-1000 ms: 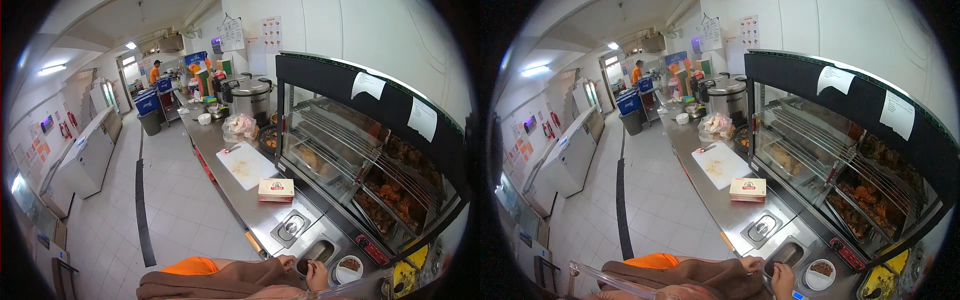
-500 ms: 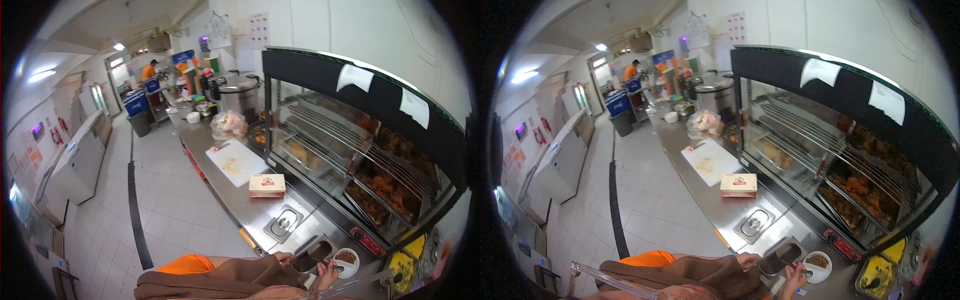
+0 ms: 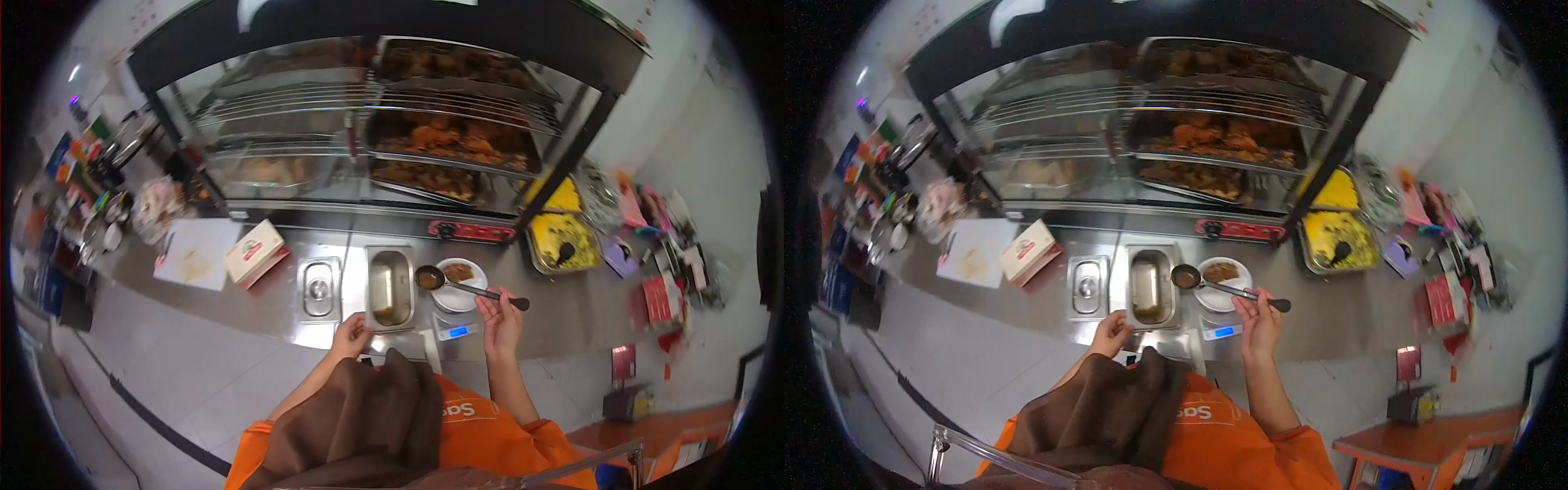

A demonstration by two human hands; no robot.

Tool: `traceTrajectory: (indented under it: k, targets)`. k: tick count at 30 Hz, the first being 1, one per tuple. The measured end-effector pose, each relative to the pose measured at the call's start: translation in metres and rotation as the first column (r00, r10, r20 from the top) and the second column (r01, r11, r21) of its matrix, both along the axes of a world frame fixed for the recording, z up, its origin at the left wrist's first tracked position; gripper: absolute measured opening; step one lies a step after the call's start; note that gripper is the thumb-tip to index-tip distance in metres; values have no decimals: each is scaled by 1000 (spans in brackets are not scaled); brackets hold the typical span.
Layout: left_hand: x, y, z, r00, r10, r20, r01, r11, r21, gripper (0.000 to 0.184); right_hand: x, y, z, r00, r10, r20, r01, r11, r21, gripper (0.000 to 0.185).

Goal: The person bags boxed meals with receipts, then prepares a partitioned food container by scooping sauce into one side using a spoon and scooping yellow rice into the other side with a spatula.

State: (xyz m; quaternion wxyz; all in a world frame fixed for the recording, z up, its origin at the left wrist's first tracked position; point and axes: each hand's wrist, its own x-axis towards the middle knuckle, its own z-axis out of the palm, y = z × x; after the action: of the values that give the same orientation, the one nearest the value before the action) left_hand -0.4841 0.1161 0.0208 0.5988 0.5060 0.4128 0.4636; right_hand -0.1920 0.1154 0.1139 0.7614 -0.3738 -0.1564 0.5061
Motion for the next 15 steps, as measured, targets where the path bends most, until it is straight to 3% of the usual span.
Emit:
traceTrajectory:
  k: [4,6,8,11,15]
  targets:
    - [-1,4,-2,1000,3,-17,-4,998,-58,25,17,0,7,936,-163,310,149,986,71,25]
    - [-1,6,5,995,-7,-96,-1,996,-85,23,14,0,5,868,-193,457,152,980,126,22]
    - [-5,11,-5,998,-25,-55,22,998,-58,23,11,4,-6,772,-216,598,111,972,208,19]
    - [-4,12,-3,999,-22,-31,21,998,-52,23,10,2,-3,521,-234,821,14,964,265,11]
    - [-5,12,-5,998,-27,-53,21,993,-115,23,2,-6,14,188,-278,942,-93,950,299,14]
